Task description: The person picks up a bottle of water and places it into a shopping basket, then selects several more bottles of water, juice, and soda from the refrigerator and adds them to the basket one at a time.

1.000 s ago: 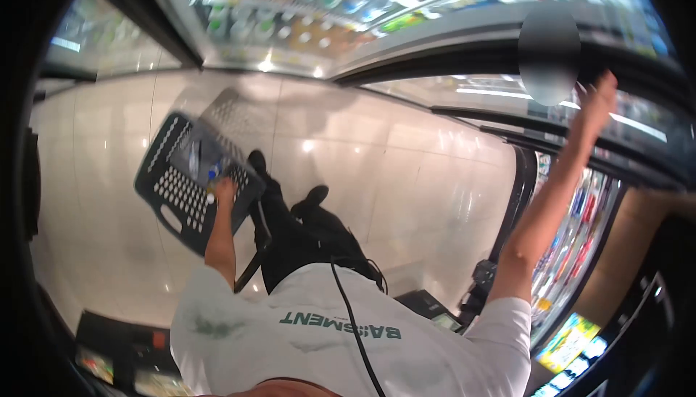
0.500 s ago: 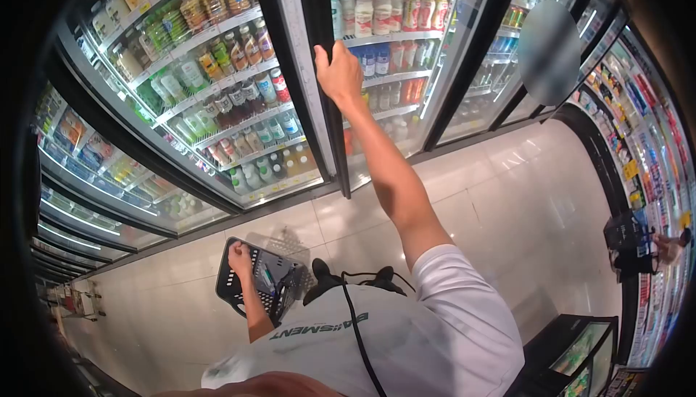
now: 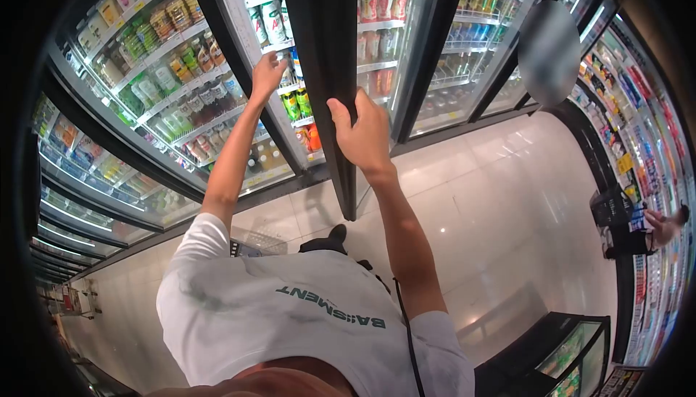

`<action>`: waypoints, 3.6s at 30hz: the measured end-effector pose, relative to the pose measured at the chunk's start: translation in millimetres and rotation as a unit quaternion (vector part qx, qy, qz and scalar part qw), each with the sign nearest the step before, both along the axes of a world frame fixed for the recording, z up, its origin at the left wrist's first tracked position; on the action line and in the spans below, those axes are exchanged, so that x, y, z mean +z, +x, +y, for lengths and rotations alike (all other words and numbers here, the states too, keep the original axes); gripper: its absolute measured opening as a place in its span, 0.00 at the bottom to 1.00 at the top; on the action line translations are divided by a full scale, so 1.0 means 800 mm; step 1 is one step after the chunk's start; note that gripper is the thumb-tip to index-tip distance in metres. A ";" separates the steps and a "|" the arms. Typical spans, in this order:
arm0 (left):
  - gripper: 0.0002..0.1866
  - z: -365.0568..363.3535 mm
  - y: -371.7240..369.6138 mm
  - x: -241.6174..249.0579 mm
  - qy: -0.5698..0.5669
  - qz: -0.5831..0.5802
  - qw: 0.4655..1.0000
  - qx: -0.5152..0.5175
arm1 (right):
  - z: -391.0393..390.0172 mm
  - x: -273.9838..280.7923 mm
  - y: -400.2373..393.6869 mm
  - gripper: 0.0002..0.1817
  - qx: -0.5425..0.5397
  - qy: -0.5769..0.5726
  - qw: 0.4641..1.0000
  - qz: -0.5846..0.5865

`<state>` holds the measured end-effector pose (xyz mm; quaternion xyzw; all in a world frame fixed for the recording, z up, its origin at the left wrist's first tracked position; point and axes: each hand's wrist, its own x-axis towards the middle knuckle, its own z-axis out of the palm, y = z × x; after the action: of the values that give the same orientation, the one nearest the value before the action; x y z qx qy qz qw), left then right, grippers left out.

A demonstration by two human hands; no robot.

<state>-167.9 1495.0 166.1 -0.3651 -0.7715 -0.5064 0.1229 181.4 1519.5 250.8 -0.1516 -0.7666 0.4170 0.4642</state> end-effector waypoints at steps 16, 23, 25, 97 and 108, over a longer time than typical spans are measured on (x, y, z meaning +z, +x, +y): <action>0.60 0.241 -0.300 0.018 -0.031 -0.077 0.951 0.299 | 0.031 -0.003 0.003 0.15 0.072 0.101 0.992 -0.036; 0.39 0.237 -0.322 -0.003 -0.003 -0.093 0.954 0.286 | 0.032 0.000 -0.049 0.09 0.127 0.114 0.985 -0.027; 0.28 0.232 -0.297 -0.001 0.023 -0.066 0.962 0.264 | 0.032 0.000 -0.061 0.07 0.153 0.112 0.981 -0.040; 0.11 -0.909 0.183 -0.875 0.230 -0.668 0.310 0.636 | 0.117 -0.002 -0.497 0.28 -0.014 0.060 0.988 -0.145; 0.26 -0.845 0.331 -0.406 0.059 -0.640 0.758 0.112 | 0.110 -0.038 -0.544 0.41 -0.189 0.250 0.934 -0.173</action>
<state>96.8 818.6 -158.3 0.1408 -0.6748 -0.6489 -0.3220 -253.7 1607.6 220.1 -0.2429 -0.8716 0.0839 0.4174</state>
